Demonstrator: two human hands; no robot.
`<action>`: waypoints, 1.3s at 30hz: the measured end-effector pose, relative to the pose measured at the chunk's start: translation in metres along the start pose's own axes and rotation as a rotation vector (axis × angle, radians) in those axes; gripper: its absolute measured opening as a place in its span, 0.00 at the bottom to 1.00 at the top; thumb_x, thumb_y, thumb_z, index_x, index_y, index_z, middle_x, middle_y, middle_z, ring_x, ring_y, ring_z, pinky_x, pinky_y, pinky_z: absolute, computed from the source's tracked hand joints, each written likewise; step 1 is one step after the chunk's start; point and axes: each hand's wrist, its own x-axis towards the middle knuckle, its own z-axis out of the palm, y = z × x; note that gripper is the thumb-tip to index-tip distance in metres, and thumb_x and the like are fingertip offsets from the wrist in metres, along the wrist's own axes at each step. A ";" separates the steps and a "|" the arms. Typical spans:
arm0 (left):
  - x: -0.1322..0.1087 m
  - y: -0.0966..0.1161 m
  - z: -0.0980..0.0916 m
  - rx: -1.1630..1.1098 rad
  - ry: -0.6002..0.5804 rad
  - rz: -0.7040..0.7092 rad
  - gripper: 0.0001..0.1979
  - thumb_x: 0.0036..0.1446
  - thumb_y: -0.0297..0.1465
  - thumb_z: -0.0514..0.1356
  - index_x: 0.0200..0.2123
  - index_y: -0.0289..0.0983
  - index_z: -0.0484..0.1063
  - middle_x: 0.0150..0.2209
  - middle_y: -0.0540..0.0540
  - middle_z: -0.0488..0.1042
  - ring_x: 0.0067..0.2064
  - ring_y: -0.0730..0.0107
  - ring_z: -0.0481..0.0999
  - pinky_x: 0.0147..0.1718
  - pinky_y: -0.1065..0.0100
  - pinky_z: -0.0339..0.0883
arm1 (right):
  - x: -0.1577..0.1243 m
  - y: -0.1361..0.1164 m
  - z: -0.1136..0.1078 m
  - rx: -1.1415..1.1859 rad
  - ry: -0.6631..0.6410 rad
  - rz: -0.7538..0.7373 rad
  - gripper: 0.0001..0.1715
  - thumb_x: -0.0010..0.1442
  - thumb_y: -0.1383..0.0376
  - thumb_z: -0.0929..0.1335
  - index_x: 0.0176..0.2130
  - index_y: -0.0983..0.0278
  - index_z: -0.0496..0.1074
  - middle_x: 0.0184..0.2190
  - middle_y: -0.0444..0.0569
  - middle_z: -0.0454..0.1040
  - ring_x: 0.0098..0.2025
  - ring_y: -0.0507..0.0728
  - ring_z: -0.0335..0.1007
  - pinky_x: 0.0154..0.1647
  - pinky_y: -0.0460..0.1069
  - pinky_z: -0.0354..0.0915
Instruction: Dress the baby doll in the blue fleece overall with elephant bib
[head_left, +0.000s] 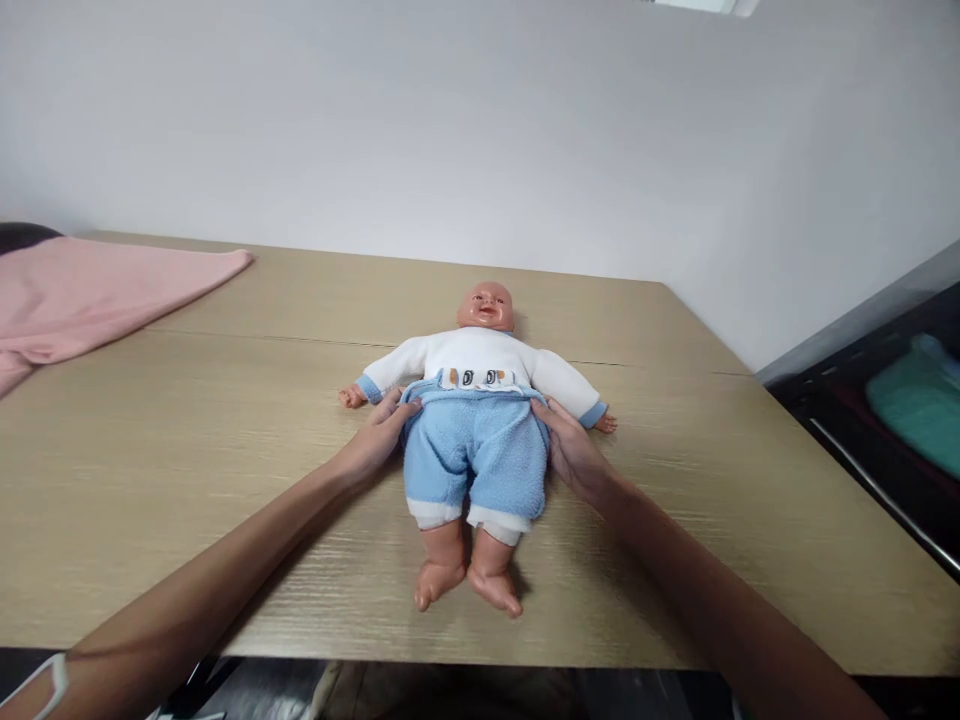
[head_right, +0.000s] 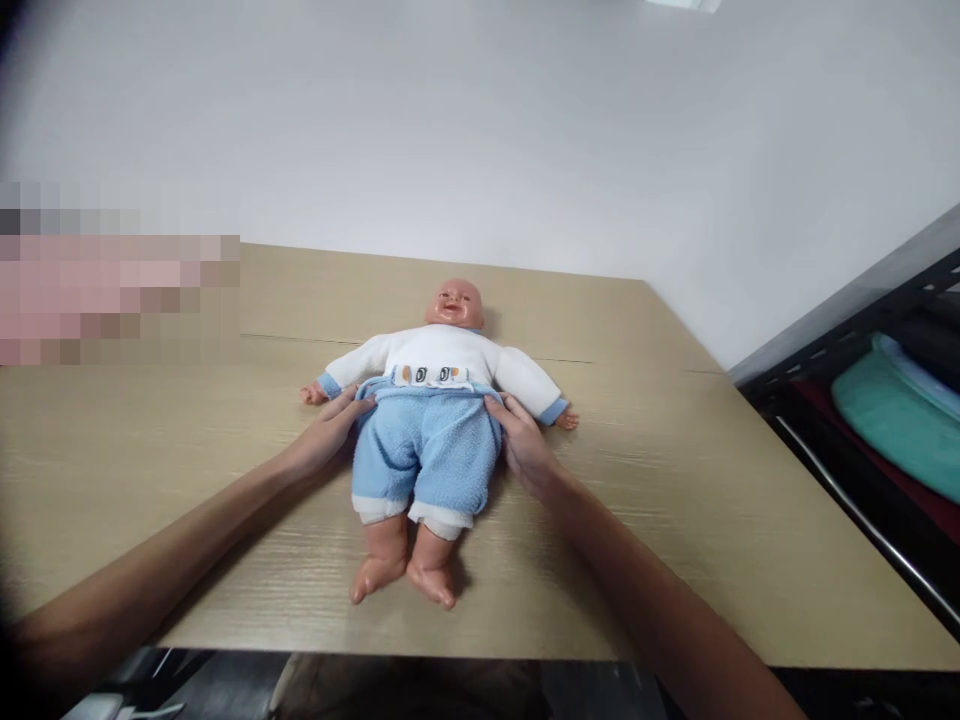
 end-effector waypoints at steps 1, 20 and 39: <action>0.003 0.000 0.002 -0.058 -0.013 -0.006 0.28 0.59 0.54 0.72 0.53 0.42 0.80 0.57 0.40 0.85 0.64 0.41 0.79 0.66 0.49 0.71 | 0.004 0.000 -0.001 0.032 -0.010 -0.002 0.25 0.59 0.45 0.80 0.48 0.55 0.79 0.45 0.45 0.83 0.53 0.63 0.79 0.60 0.55 0.74; 0.038 0.042 -0.012 0.338 -0.145 0.385 0.19 0.70 0.51 0.66 0.47 0.42 0.72 0.33 0.53 0.71 0.34 0.67 0.69 0.36 0.67 0.63 | 0.019 -0.059 0.025 -0.826 -0.125 -0.568 0.11 0.70 0.53 0.71 0.41 0.57 0.70 0.35 0.45 0.73 0.38 0.61 0.68 0.47 0.56 0.65; 0.038 0.005 -0.004 -0.194 -0.058 0.035 0.23 0.62 0.51 0.74 0.50 0.41 0.81 0.52 0.42 0.84 0.56 0.51 0.79 0.55 0.60 0.73 | 0.025 0.006 -0.008 -0.020 0.070 -0.047 0.34 0.58 0.39 0.79 0.56 0.50 0.76 0.53 0.46 0.84 0.61 0.67 0.79 0.68 0.61 0.73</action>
